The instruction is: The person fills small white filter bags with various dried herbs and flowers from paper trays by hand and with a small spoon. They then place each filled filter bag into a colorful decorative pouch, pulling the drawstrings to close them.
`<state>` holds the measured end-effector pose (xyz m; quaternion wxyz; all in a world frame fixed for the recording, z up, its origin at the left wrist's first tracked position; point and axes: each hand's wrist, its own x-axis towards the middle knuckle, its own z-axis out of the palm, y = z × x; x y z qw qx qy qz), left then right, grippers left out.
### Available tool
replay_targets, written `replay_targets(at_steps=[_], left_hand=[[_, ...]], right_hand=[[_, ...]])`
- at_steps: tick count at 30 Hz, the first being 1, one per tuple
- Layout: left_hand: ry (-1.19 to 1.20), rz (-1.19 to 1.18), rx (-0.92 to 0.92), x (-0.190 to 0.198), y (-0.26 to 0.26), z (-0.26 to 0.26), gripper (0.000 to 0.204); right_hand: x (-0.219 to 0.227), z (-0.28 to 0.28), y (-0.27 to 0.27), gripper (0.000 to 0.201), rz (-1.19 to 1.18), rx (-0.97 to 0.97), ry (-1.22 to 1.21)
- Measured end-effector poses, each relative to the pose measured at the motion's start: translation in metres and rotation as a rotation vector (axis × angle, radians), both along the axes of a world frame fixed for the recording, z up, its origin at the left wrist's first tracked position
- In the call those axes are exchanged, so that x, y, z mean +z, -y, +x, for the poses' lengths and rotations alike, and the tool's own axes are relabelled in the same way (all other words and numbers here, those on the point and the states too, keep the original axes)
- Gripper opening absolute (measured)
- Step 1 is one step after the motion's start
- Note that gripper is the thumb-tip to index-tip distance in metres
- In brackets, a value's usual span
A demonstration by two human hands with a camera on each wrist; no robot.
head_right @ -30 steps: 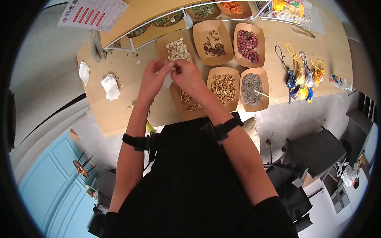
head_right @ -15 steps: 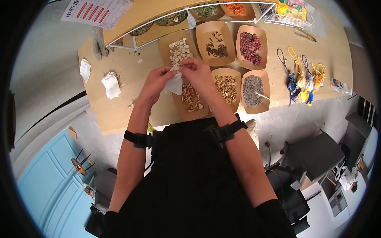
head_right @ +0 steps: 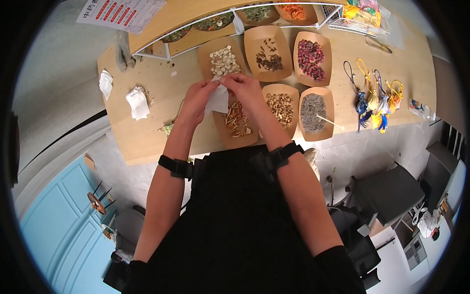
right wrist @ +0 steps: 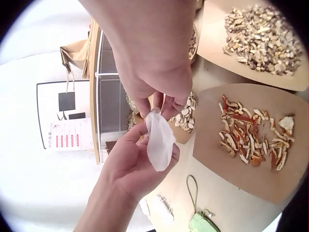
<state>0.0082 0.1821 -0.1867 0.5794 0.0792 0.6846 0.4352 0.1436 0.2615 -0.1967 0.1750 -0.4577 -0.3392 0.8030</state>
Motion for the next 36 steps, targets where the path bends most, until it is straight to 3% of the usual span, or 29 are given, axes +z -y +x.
replay_targets(at_steps=[18,26,36], left_hand=[[-0.053,-0.04,-0.016,-0.011,-0.015,-0.005,0.022],[0.074,-0.097,0.059,-0.012,-0.025,-0.009,0.019],[0.115,-0.138,0.084,-0.012,-0.03,-0.014,0.026]], right_hand=[[-0.017,-0.009,-0.01,0.026,-0.097,0.002,-0.048],[-0.018,-0.007,-0.014,0.031,-0.122,0.077,-0.103],[-0.026,-0.005,-0.011,0.014,-0.257,0.061,-0.067]])
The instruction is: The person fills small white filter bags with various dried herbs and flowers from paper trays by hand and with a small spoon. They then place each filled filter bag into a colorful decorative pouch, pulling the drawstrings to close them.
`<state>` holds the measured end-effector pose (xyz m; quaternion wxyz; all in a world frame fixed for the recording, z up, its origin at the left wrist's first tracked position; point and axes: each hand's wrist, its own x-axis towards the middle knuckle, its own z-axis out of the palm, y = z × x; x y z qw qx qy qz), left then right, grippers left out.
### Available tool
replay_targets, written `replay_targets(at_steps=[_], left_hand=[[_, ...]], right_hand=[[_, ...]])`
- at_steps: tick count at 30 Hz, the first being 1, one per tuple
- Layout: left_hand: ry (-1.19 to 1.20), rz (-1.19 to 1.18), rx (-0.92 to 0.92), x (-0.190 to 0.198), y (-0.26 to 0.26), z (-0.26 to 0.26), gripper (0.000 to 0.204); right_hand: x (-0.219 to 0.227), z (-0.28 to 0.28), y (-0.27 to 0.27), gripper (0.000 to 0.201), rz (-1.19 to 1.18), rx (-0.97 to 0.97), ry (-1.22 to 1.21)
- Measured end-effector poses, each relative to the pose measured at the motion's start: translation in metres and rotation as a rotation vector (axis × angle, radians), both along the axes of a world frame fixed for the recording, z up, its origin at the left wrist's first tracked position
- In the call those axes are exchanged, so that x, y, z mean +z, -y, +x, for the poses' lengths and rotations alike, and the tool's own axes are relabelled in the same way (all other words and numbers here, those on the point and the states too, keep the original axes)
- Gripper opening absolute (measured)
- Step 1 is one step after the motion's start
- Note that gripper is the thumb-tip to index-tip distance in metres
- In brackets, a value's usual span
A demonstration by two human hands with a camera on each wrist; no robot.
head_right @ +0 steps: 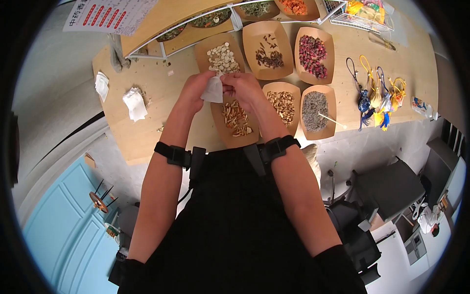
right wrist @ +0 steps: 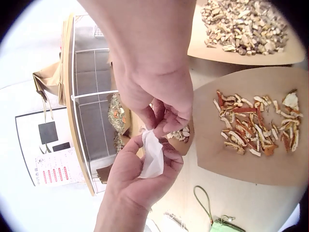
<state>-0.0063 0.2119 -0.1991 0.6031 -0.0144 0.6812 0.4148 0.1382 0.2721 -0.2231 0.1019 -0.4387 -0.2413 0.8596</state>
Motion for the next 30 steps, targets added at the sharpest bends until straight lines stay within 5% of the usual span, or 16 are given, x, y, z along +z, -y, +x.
replay_targets(at_steps=[14,23,25,30], left_hand=[[0.176,0.066,0.166,-0.011,-0.004,0.002,0.025],[-0.074,0.077,0.049,-0.002,0.001,0.005,0.026],[-0.169,0.083,0.004,-0.006,0.003,0.005,0.027],[-0.267,0.106,-0.035,-0.004,0.004,0.004,0.027]], right_hand=[[0.002,-0.013,0.006,0.024,-0.136,-0.189,-0.015],[0.007,-0.011,0.004,0.029,0.277,-0.064,0.138],[0.006,-0.011,0.0,0.029,0.542,0.053,0.194],[0.018,-0.009,-0.005,0.026,0.459,0.074,0.15]])
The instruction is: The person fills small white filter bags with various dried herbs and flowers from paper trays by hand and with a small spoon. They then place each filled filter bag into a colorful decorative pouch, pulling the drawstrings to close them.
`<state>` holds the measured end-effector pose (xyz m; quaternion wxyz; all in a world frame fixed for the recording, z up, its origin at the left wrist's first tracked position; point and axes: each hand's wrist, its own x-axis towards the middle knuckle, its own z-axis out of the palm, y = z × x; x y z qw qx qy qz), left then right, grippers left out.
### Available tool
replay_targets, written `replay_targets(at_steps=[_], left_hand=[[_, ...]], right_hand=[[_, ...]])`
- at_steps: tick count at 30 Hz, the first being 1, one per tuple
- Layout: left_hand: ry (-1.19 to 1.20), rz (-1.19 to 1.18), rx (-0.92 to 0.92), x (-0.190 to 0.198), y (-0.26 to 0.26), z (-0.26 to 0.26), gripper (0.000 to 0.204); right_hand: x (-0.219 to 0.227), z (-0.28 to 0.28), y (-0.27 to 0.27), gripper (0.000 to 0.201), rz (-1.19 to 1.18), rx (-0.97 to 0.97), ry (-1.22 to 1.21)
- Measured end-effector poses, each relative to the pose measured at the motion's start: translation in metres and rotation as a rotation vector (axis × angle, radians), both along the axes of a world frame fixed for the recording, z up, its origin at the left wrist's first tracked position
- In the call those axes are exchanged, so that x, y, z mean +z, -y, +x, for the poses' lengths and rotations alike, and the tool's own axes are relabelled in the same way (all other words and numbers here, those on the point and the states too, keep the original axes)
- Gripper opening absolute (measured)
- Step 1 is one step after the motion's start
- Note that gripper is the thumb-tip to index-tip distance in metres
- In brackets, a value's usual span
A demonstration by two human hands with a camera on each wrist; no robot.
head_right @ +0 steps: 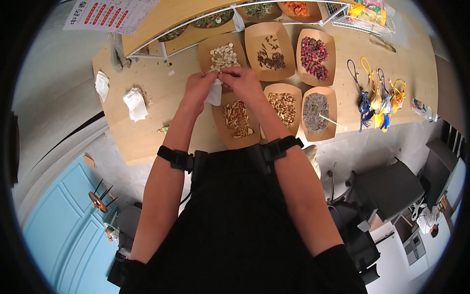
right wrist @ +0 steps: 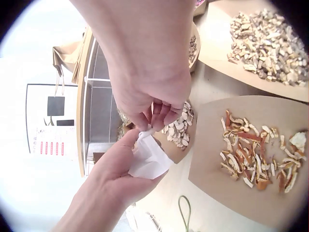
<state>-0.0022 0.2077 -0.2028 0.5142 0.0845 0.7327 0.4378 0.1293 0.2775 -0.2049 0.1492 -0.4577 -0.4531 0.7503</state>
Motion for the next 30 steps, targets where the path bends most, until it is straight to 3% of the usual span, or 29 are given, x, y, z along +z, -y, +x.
replay_targets(at_steps=[2,11,14,16,20,22,25,30], left_hand=[[0.049,-0.043,-0.113,-0.002,0.002,-0.005,0.024],[-0.011,0.0,-0.076,0.01,0.003,-0.006,0.025],[-0.038,0.004,-0.096,0.012,0.008,-0.006,0.025],[-0.046,0.01,-0.104,0.018,0.01,-0.009,0.027],[-0.065,0.044,-0.079,0.039,0.017,-0.004,0.03],[-0.05,0.061,-0.081,0.053,0.023,-0.002,0.031],[-0.017,0.119,-0.066,0.064,0.03,-0.001,0.033],[0.131,0.214,0.017,0.095,0.05,0.005,0.036]], right_hand=[[-0.005,0.001,-0.001,0.025,-0.078,0.003,-0.029],[-0.006,-0.01,-0.008,0.023,-0.26,-0.067,-0.003],[-0.004,-0.009,-0.01,0.026,-0.256,-0.183,-0.026],[0.003,-0.004,-0.012,0.033,-0.199,-0.028,0.098],[0.031,0.004,-0.002,0.04,-0.01,0.034,0.056],[0.049,0.011,0.001,0.037,0.062,0.233,0.07],[0.062,0.015,0.007,0.027,0.052,0.244,-0.081],[0.093,0.019,0.016,0.02,0.103,0.273,-0.022]])
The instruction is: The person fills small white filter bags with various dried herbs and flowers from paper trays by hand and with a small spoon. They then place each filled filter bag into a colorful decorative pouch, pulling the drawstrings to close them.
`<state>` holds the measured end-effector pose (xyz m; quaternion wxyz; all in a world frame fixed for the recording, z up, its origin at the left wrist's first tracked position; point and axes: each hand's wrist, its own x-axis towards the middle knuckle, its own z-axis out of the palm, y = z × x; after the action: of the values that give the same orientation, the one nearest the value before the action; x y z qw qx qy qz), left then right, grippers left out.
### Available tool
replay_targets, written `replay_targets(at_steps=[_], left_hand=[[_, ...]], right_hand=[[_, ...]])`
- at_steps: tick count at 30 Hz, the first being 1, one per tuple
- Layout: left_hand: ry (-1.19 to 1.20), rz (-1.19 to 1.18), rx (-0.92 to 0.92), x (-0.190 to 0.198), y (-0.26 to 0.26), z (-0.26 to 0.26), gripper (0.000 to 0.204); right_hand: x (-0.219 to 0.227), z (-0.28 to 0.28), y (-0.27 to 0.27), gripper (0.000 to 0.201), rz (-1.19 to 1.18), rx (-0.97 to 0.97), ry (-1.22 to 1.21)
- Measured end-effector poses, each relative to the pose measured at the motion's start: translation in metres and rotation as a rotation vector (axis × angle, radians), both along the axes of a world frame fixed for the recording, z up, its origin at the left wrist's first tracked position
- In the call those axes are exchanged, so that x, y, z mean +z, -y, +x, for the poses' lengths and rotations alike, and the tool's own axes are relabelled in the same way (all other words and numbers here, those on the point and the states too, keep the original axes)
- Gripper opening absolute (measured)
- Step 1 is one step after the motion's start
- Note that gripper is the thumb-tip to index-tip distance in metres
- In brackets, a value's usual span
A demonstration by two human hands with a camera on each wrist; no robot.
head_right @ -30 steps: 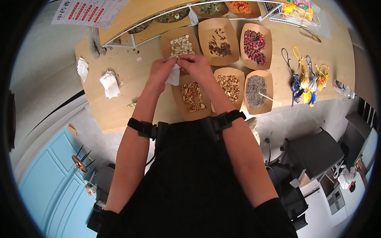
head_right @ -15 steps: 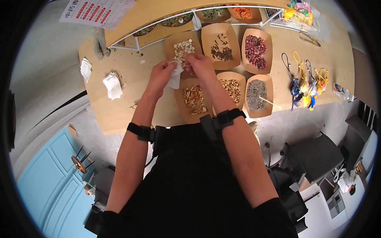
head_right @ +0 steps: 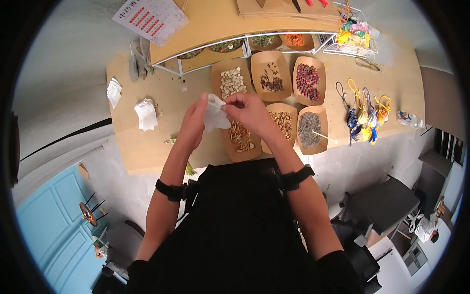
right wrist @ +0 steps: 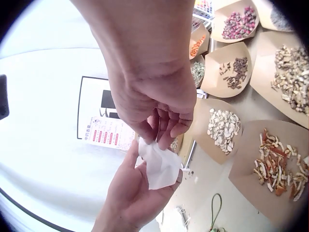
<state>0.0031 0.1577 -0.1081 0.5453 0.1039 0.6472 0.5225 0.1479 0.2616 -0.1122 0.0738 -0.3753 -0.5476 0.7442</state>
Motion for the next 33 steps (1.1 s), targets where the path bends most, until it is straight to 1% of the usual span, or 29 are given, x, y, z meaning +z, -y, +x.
replay_targets(at_steps=[2,3,5,6,8,10,11,12,14,15,17,21,23,24,26,27,29,30,32,33], left_hand=[[0.152,0.108,0.034,0.013,0.012,0.001,0.035],[0.154,0.12,0.034,0.017,0.017,0.001,0.035],[0.031,0.14,-0.071,0.021,0.025,0.001,0.031],[0.035,0.143,-0.074,0.019,0.03,0.002,0.031],[-0.088,0.185,-0.181,0.012,0.033,0.002,0.027],[-0.1,0.198,-0.203,0.026,0.028,0.011,0.028],[-0.113,0.19,-0.213,0.032,0.028,0.018,0.028],[-0.104,0.196,-0.21,0.033,0.03,0.023,0.028],[-0.226,0.212,-0.26,0.035,0.033,0.029,0.029],[-0.228,0.216,-0.252,0.038,0.034,0.034,0.029],[-0.248,0.302,-0.163,0.046,0.037,0.046,0.03],[-0.217,0.249,-0.086,0.051,0.042,0.068,0.03],[-0.23,0.22,-0.125,0.058,0.041,0.078,0.032],[-0.238,0.209,-0.114,0.056,0.041,0.085,0.032],[-0.232,0.151,-0.133,0.049,0.038,0.099,0.033],[-0.241,0.148,-0.134,0.053,0.034,0.109,0.033],[-0.121,0.107,-0.083,0.062,0.028,0.129,0.033],[-0.128,0.096,-0.077,0.06,0.028,0.136,0.033],[-0.223,0.016,-0.15,0.052,0.031,0.146,0.03],[-0.228,0.004,-0.141,0.056,0.029,0.151,0.03]], right_hand=[[0.01,0.004,0.003,0.019,0.03,-0.022,-0.021],[0.015,0.008,0.004,0.018,0.037,-0.021,-0.009],[0.028,0.015,0.006,0.017,0.051,-0.021,0.007],[0.039,0.019,0.007,0.018,0.065,-0.007,0.048],[0.051,0.024,0.016,0.019,0.097,-0.008,0.091],[0.061,0.031,0.027,0.02,0.131,-0.082,-0.031],[0.069,0.037,0.029,0.02,0.157,-0.032,0.052],[0.071,0.043,0.03,0.02,0.163,-0.03,0.062],[0.075,0.055,0.024,0.013,0.131,0.086,0.225],[0.072,0.061,0.023,0.013,0.137,0.093,0.224],[0.063,0.073,0.021,0.015,0.24,0.07,0.076],[0.066,0.089,0.015,0.016,0.144,0.186,0.105],[0.071,0.096,0.015,0.016,0.064,0.058,-0.039],[0.07,0.102,0.01,0.016,0.055,0.07,-0.047],[0.068,0.115,-0.006,0.021,0.051,0.173,-0.063],[0.066,0.119,-0.009,0.021,0.05,0.174,-0.072],[0.059,0.125,-0.011,0.018,0.083,0.042,-0.089],[0.057,0.13,-0.015,0.018,0.073,0.048,-0.097],[0.051,0.14,-0.022,0.018,0.366,-0.007,-0.158],[0.052,0.145,-0.028,0.018,0.355,0.001,-0.165]])
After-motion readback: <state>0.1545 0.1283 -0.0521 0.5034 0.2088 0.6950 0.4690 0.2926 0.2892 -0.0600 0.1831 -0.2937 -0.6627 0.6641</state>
